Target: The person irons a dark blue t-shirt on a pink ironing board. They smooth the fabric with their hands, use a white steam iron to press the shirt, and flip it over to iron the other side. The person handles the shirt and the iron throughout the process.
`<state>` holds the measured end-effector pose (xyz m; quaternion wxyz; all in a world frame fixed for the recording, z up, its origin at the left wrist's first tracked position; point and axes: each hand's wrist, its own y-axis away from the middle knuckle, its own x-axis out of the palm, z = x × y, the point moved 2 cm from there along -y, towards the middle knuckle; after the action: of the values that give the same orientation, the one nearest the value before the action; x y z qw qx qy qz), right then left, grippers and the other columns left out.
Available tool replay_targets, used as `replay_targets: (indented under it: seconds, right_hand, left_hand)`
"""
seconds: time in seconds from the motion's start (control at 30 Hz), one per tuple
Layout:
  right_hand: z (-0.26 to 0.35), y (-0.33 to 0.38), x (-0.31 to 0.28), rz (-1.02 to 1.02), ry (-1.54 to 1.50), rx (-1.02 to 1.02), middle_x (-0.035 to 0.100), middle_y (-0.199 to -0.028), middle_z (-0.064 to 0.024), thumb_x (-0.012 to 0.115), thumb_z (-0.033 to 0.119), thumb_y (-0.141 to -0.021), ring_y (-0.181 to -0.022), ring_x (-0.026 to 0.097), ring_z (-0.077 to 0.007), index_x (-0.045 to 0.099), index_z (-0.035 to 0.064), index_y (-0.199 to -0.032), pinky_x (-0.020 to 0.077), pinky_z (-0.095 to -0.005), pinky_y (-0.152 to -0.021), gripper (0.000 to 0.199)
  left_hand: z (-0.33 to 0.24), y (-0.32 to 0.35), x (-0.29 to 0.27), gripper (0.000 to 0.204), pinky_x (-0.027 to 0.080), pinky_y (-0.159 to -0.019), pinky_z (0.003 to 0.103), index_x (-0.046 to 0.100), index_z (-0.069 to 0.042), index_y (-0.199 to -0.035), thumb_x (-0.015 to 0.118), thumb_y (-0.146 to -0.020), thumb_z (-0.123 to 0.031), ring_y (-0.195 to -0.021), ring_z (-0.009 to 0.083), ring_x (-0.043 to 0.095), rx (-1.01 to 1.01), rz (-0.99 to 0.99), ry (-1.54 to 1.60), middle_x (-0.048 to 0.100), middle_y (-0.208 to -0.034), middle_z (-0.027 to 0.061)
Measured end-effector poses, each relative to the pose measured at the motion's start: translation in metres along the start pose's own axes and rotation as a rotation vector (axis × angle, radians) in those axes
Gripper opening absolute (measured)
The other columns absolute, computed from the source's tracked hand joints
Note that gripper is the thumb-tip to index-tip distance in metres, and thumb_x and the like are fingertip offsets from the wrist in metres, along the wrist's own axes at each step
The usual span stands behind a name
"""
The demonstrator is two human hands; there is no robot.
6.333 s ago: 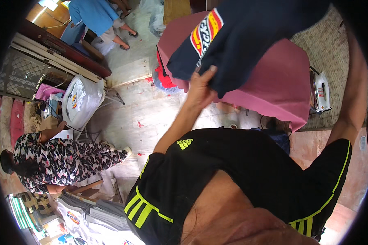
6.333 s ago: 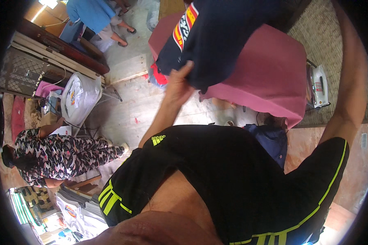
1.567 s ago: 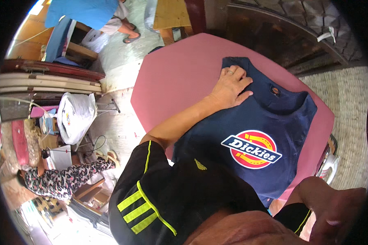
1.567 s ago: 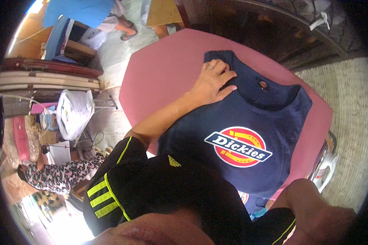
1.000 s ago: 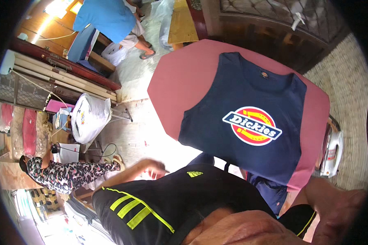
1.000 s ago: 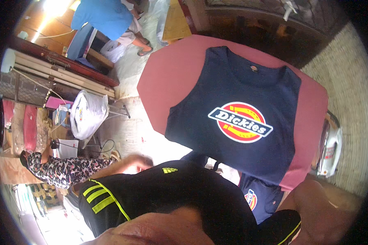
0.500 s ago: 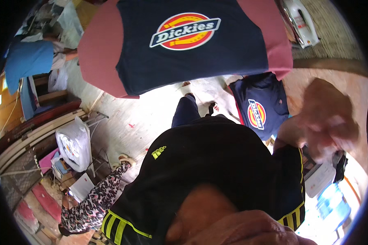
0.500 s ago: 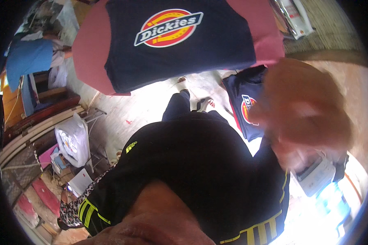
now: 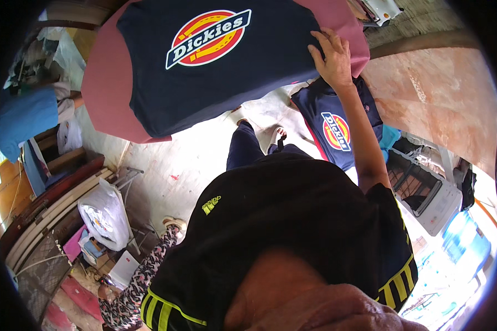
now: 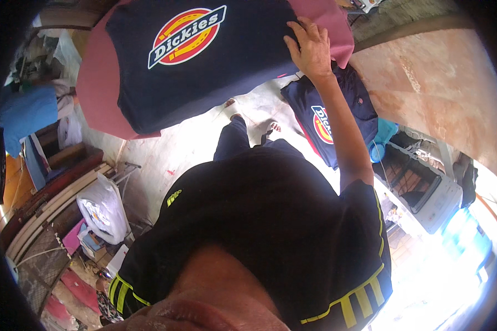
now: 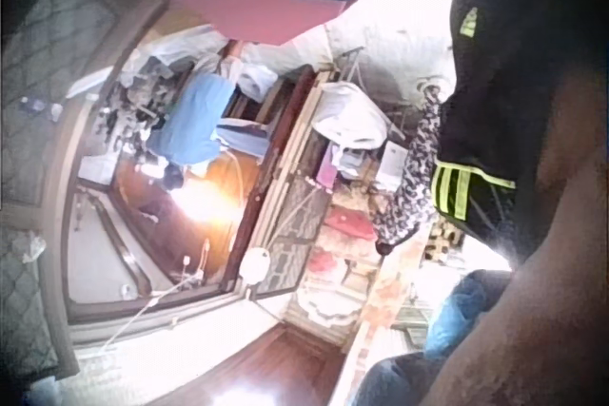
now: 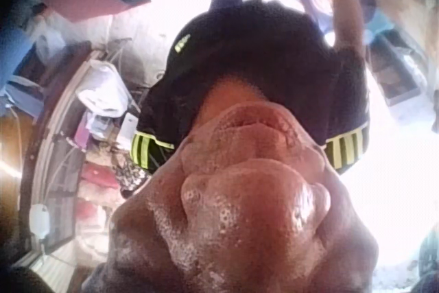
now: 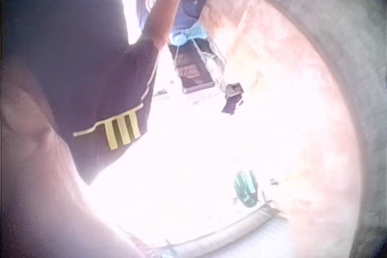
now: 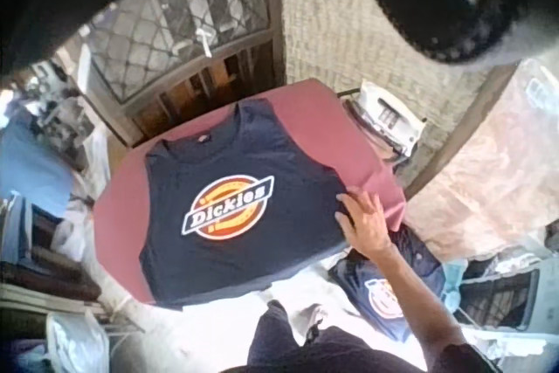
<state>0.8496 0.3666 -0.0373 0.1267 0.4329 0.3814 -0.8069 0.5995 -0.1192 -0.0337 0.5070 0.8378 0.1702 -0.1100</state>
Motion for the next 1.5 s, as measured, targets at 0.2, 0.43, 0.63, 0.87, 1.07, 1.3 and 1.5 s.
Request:
replay_targets:
  seconds: [0.2,0.43,0.63,0.87,1.07,1.3,1.5]
  right_hand:
    - [-0.021,0.010,0.011,-0.086,0.045,-0.020,0.063,-0.123,-0.0062,0.073,0.029,-0.086,-0.108,0.059,-0.0291,0.070,0.0203,-0.119,0.0442,-0.0418,-0.095,0.034]
    - [0.012,0.056,-0.063,0.364,-0.512,-0.003,0.070,-0.111,-0.0128,0.072,0.011,-0.089,-0.097,0.068,-0.0260,0.067,0.0053,-0.120,0.0536,-0.0328,-0.083,0.032]
    - [0.025,0.177,-0.110,1.141,-0.844,0.497,0.073,-0.101,-0.0077,0.066,0.013,-0.097,-0.088,0.067,-0.0159,0.068,0.0048,-0.118,0.0518,-0.0300,-0.076,0.022]
    - [0.000,0.236,-0.107,1.076,-0.850,0.563,0.071,-0.098,-0.0081,0.062,0.008,-0.098,-0.088,0.064,-0.0155,0.067,0.0009,-0.114,0.0500,-0.0292,-0.078,0.018]
    - [0.011,0.216,-0.092,0.939,-0.813,0.563,0.071,-0.097,-0.0079,0.062,0.008,-0.098,-0.088,0.064,-0.0154,0.066,0.0007,-0.113,0.0499,-0.0292,-0.078,0.017]
    - [0.015,0.151,-0.058,0.798,-0.789,0.460,0.070,-0.096,-0.0077,0.062,0.008,-0.098,-0.087,0.064,-0.0152,0.066,0.0004,-0.112,0.0499,-0.0292,-0.077,0.016]
    - [0.023,0.118,-0.043,0.716,-0.806,0.388,0.069,-0.095,-0.0076,0.062,0.008,-0.097,-0.086,0.063,-0.0151,0.066,0.0002,-0.111,0.0498,-0.0291,-0.077,0.016]
  left_hand:
    - [-0.006,0.022,-0.009,0.038,0.058,-0.071,0.038,0.072,-0.005,-0.101,0.057,-0.100,-0.040,-0.080,0.0237,0.070,-0.044,0.001,-0.030,0.072,-0.095,0.0115]
    - [-0.014,0.013,0.001,0.038,0.058,-0.071,0.038,0.072,-0.005,-0.101,0.057,-0.100,-0.039,-0.081,0.0239,0.070,-0.035,0.041,-0.017,0.072,-0.095,0.0117]
    - [-0.046,-0.022,0.002,0.037,0.058,-0.072,0.038,0.072,-0.004,-0.101,0.058,-0.099,-0.039,-0.081,0.0242,0.070,0.065,0.004,-0.027,0.072,-0.095,0.0118]
    - [-0.036,-0.037,0.031,0.036,0.058,-0.072,0.039,0.071,-0.004,-0.101,0.058,-0.099,-0.038,-0.082,0.0244,0.070,0.117,-0.070,0.015,0.072,-0.096,0.0120]
    - [-0.041,-0.038,0.046,0.036,0.057,-0.072,0.039,0.071,-0.004,-0.102,0.059,-0.099,-0.037,-0.082,0.0247,0.070,0.156,-0.118,0.015,0.072,-0.096,0.0121]
    - [-0.039,-0.048,0.070,0.035,0.057,-0.072,0.039,0.071,-0.004,-0.102,0.059,-0.099,-0.037,-0.083,0.0249,0.070,0.190,-0.159,0.100,0.072,-0.096,0.0123]
    - [-0.034,-0.046,0.078,0.034,0.057,-0.072,0.039,0.071,-0.004,-0.102,0.060,-0.098,-0.036,-0.083,0.0252,0.070,0.208,-0.200,0.136,0.072,-0.096,0.0124]
